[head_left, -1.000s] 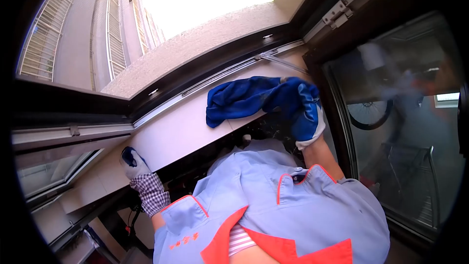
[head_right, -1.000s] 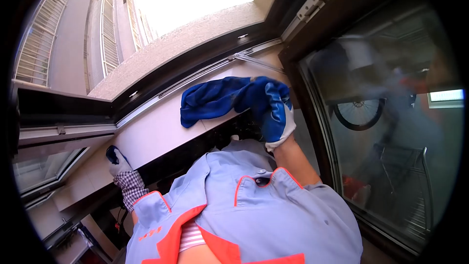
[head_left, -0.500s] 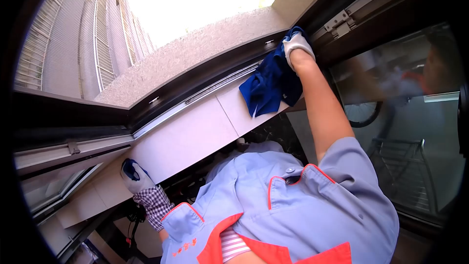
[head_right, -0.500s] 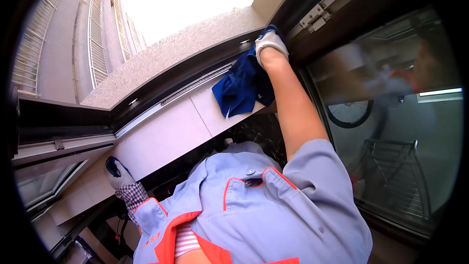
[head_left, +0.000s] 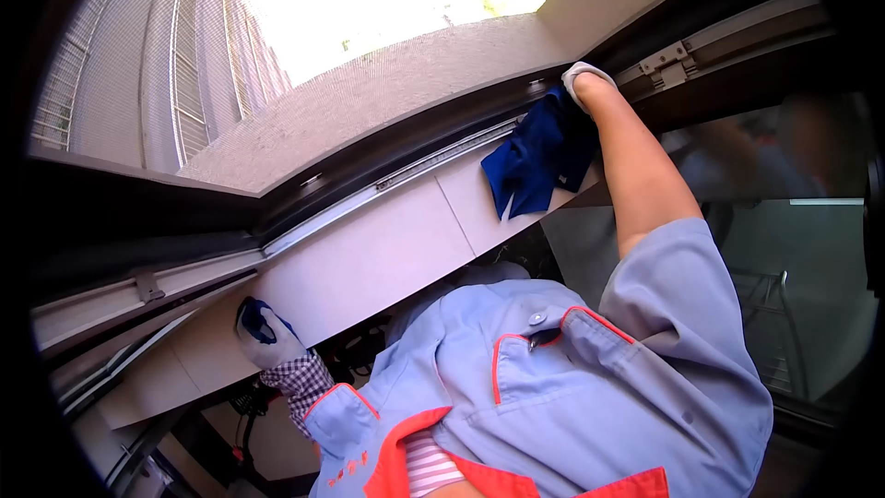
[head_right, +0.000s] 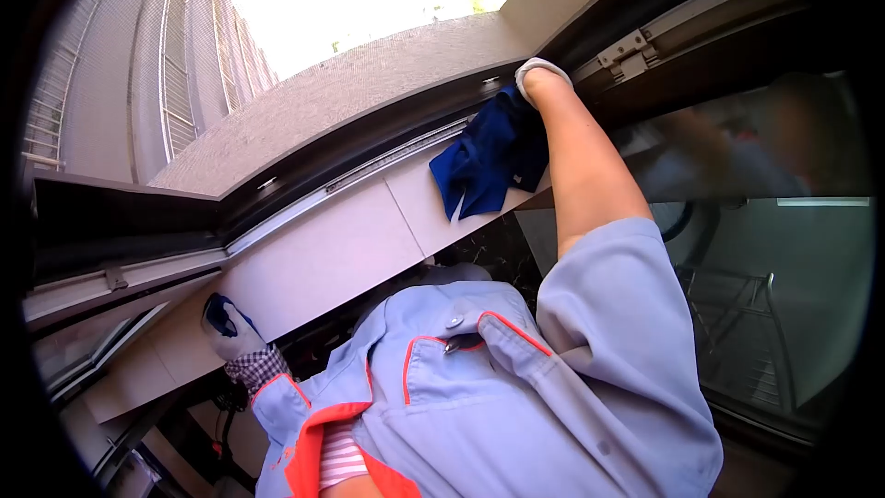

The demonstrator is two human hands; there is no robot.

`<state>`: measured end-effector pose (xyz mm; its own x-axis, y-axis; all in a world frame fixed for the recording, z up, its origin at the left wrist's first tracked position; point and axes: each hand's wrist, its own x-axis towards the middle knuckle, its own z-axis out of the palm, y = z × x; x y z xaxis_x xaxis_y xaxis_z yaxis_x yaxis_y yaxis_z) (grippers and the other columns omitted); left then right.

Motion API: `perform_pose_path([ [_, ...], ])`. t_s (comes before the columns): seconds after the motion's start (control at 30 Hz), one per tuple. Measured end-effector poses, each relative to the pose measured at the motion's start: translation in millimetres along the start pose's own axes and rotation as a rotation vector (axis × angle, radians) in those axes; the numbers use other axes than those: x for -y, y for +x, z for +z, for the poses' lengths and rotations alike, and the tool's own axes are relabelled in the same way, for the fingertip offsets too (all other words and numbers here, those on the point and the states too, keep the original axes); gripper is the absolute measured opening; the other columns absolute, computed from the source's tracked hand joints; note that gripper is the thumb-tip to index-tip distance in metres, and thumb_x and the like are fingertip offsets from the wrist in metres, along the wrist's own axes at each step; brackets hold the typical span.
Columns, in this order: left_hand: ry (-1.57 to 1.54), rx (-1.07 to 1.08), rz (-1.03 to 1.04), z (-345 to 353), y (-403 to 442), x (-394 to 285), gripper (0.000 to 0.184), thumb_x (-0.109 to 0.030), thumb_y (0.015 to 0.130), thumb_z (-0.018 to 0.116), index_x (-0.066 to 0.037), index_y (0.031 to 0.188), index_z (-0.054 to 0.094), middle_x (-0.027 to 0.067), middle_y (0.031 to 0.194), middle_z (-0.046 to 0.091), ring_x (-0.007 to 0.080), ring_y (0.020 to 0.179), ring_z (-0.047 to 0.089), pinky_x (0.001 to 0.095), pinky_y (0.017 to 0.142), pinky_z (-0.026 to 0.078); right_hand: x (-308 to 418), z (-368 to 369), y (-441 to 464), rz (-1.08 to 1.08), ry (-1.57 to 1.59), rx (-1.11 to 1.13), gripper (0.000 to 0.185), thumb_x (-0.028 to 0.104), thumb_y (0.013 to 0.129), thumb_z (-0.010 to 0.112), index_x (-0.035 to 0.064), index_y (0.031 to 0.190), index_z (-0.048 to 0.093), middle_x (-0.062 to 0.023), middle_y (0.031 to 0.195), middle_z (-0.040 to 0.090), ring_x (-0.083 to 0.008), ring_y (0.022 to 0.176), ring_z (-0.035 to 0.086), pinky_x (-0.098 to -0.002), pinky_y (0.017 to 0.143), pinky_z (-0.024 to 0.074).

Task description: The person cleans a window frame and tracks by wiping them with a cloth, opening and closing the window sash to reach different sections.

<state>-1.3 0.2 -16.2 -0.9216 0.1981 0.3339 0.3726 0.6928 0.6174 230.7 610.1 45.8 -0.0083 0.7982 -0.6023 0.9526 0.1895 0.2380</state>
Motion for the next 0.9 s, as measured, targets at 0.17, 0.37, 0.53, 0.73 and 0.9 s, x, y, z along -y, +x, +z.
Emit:
perform_pose_path([
  [0.17, 0.035, 0.011, -0.012, -1, 0, 2, 0.030, -0.020, 0.090, 0.067, 0.003, 0.109, 0.066, 0.0199, 0.104, 0.067, 0.0333, 0.092, 0.067, 0.0386, 0.080, 0.055, -2, 1, 2, 0.013, 0.117, 0.003, 0.057, 0.046, 0.099, 0.040, 0.0015, 0.131, 0.056, -0.0242, 0.138, 0.055, -0.0392, 0.124, 0.057, -0.0482, 0.102, 0.0456],
  [0.37, 0.059, -0.026, 0.027, 2, 0, 3, 0.030, -0.020, 0.089, 0.068, 0.002, 0.109, 0.067, 0.0199, 0.103, 0.067, 0.0343, 0.091, 0.067, 0.0398, 0.080, 0.055, -4, 4, 4, 0.015, 0.224, 0.011, 0.063, 0.050, 0.100, 0.036, -0.0010, 0.132, 0.055, -0.0257, 0.137, 0.056, -0.0403, 0.122, 0.058, -0.0506, 0.101, 0.0455],
  [0.53, 0.035, -0.015, 0.024, 2, 0, 6, 0.029, -0.020, 0.089, 0.068, 0.002, 0.109, 0.067, 0.0199, 0.104, 0.067, 0.0346, 0.092, 0.066, 0.0405, 0.080, 0.055, 1, 11, -11, 0.043, 0.324, 0.022, 0.063, 0.050, 0.100, 0.039, -0.0025, 0.132, 0.054, -0.0280, 0.132, 0.059, -0.0431, 0.114, 0.062, -0.0533, 0.098, 0.0477],
  [0.73, 0.032, -0.013, 0.031, 1, 0, 3, 0.029, -0.020, 0.090, 0.067, 0.002, 0.110, 0.066, 0.0202, 0.104, 0.067, 0.0347, 0.093, 0.067, 0.0402, 0.080, 0.055, 5, 27, -14, -0.148, 0.429, 0.005, 0.046, 0.033, 0.092, 0.051, -0.0008, 0.121, 0.062, -0.0205, 0.117, 0.065, -0.0347, 0.097, 0.063, -0.0486, 0.089, 0.0502],
  [0.9, -0.045, 0.012, -0.046, 2, -1, -2, 0.027, -0.016, 0.092, 0.066, 0.004, 0.110, 0.066, 0.0197, 0.104, 0.067, 0.0321, 0.092, 0.068, 0.0373, 0.077, 0.057, 19, 27, -51, -0.259, 0.419, 0.073, 0.042, 0.033, 0.096, 0.046, 0.0065, 0.125, 0.063, -0.0109, 0.128, 0.063, -0.0267, 0.106, 0.064, -0.0446, 0.094, 0.0495],
])
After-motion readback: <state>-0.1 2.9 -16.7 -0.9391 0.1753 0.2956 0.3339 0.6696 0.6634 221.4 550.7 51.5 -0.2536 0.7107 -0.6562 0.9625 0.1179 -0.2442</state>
